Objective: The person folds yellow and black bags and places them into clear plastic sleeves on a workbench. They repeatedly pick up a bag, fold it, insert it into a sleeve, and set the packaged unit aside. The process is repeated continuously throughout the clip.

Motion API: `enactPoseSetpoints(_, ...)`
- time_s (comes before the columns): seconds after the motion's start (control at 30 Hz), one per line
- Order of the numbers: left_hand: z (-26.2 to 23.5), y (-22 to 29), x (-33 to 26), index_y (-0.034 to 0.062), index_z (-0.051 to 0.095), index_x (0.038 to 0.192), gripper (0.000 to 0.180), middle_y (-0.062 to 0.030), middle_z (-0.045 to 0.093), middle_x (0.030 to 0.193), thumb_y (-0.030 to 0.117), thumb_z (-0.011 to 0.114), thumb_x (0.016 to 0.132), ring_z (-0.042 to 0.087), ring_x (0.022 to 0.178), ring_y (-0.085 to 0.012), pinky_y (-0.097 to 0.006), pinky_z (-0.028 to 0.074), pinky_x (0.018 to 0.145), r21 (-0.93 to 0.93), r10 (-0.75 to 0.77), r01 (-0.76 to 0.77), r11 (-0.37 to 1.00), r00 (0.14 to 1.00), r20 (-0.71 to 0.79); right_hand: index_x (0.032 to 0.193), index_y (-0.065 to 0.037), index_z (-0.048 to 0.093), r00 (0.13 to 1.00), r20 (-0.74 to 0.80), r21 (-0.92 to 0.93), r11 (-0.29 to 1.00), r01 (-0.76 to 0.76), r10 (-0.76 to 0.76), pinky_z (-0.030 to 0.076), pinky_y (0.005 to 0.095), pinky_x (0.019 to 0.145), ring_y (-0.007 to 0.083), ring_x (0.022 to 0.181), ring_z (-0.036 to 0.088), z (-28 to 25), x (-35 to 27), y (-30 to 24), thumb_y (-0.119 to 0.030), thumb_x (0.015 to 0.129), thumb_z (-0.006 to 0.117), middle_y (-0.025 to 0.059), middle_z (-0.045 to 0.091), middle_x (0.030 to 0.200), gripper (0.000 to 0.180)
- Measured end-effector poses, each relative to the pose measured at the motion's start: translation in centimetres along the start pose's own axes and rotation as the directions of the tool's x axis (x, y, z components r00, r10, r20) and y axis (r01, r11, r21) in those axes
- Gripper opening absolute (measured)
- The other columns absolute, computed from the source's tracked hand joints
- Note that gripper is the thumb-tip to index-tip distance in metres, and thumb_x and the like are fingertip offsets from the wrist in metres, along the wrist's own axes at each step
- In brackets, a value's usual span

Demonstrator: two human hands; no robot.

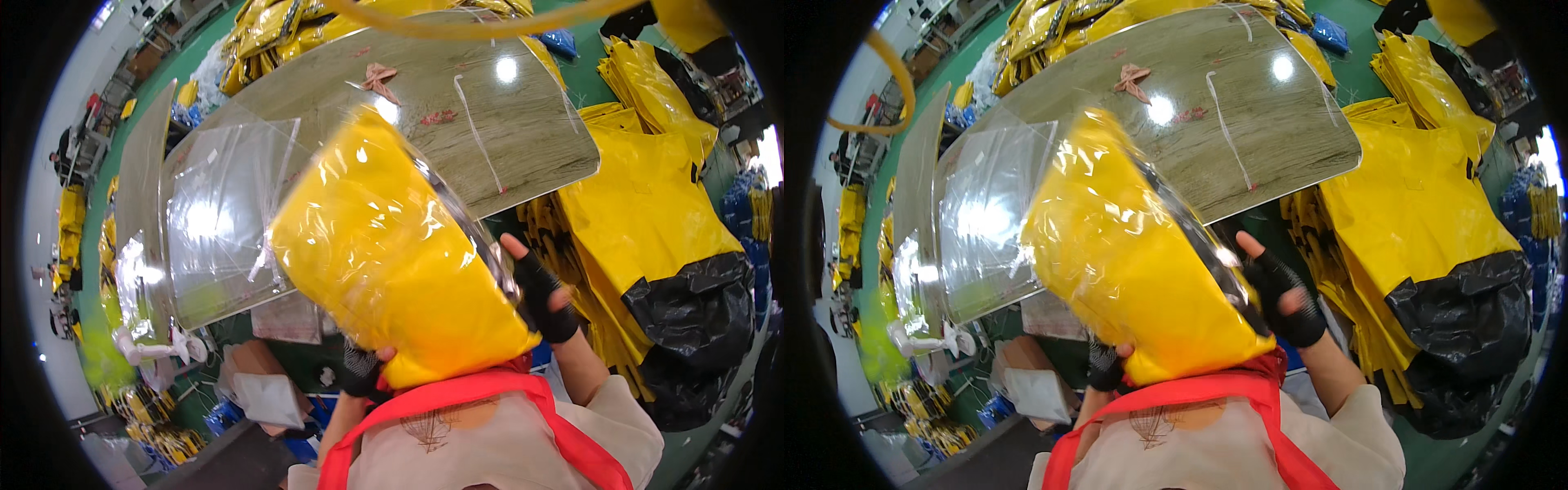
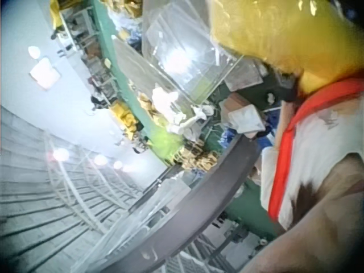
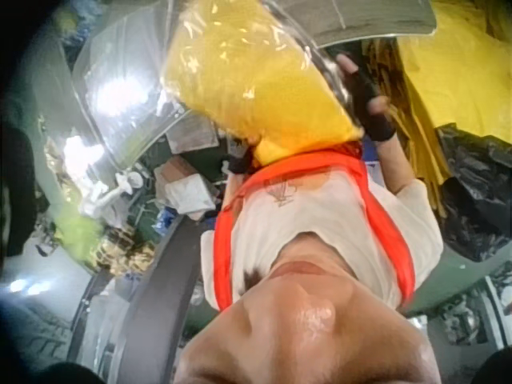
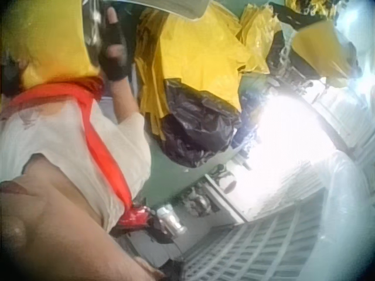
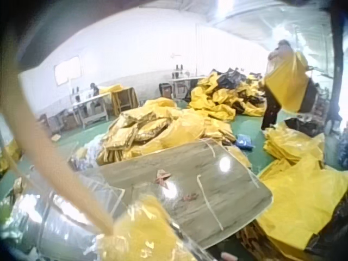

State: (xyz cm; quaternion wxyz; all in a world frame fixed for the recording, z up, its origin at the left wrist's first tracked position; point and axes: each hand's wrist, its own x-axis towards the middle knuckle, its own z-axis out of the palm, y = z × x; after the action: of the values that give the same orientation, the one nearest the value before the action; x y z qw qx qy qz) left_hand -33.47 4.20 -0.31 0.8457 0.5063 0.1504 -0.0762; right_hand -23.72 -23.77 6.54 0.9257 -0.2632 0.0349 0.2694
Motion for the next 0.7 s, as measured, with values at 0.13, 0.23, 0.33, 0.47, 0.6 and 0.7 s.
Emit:
enactPoseSetpoints(0.13,1.9,-5.2,5.1,0.0038,0.047,0.125,0.066,-0.0069,0.056,0.12,0.023,0.08,0.072,0.054,0.105,-0.0195,-0.037,0.045,0.091,0.177,0.32,-0.286,0.942,0.923,-0.212,0.131,-0.003,0.041,0.805,0.243,-0.698,0.479,0.532,-0.541,0.038,0.0331,0.1,0.0215,0.118,0.048,-1.8,5.3,1.0,-0.034,0.071,0.077,0.0078,0.053,0.126,0.077)
enactPoseSetpoints(0.23,3.1,-3.9,7.0,0.003,0.061,0.1,0.041,-0.0111,0.065,0.091,0.03,0.077,0.075,0.063,0.087,-0.0263,-0.036,0.05,0.08,0.749,0.207,-0.176,0.639,0.977,0.053,0.127,-0.003,0.043,0.784,0.35,-0.805,0.264,0.532,-0.512,0.045,0.0315,0.09,0.0191,0.103,0.055,-0.3,7.8,-3.2,-0.024,0.072,0.077,0.0073,0.058,0.112,0.068)
enactPoseSetpoints(0.33,4.8,5.6,7.4,0.0078,0.067,0.094,0.032,-0.011,0.063,0.071,0.03,0.076,0.073,0.063,0.067,-0.0282,-0.036,0.051,0.068,0.814,0.398,-0.576,-0.074,0.731,0.554,0.125,-0.004,0.043,0.829,0.309,-0.842,0.27,0.466,-0.466,0.047,0.0302,0.084,0.0171,0.096,0.058,0.4,7.9,-4.2,-0.02,0.066,0.083,0.011,0.059,0.108,0.073)
enactPoseSetpoints(0.47,11.3,18.9,10.2,0.0064,0.057,0.117,0.071,-0.02,0.053,0.12,0.056,0.071,0.068,0.051,0.11,-0.0402,-0.05,0.042,0.093,0.447,0.387,-0.5,-0.742,0.225,0.894,0.118,-0.005,0.047,0.683,0.604,-0.783,-0.144,0.605,-0.411,0.047,0.0316,0.081,0.0218,0.088,0.059,0.3,7.6,-4.9,-0.02,0.065,0.084,0.0096,0.058,0.1,0.067)
enactPoseSetpoints(0.6,14.3,17.2,14.5,0.0077,0.06,0.113,0.07,-0.0134,0.062,0.088,0.052,0.073,0.061,0.061,0.081,-0.0321,-0.042,0.048,0.069,0.355,0.005,-0.77,-0.529,0.416,0.909,0.108,-0.005,0.047,0.691,0.387,-0.859,0.033,0.511,-0.611,0.045,0.03,0.085,0.0157,0.098,0.054,-2.2,7.4,-1.9,-0.01,0.073,0.075,0.0071,0.054,0.106,0.045)
enactPoseSetpoints(0.7,18.9,11.6,12.6,0.0123,0.064,0.107,0.047,-0.007,0.063,0.079,0.045,0.067,0.074,0.061,0.068,-0.0278,-0.039,0.047,0.057,0.37,0.22,-0.905,-0.209,0.325,0.92,0.113,-0.001,0.047,0.772,0.06,-0.395,0.695,0.601,-0.633,0.047,0.0284,0.084,0.0204,0.092,0.058,-3.6,7.5,1.1,-0.018,0.075,0.075,0.0105,0.057,0.107,0.05)
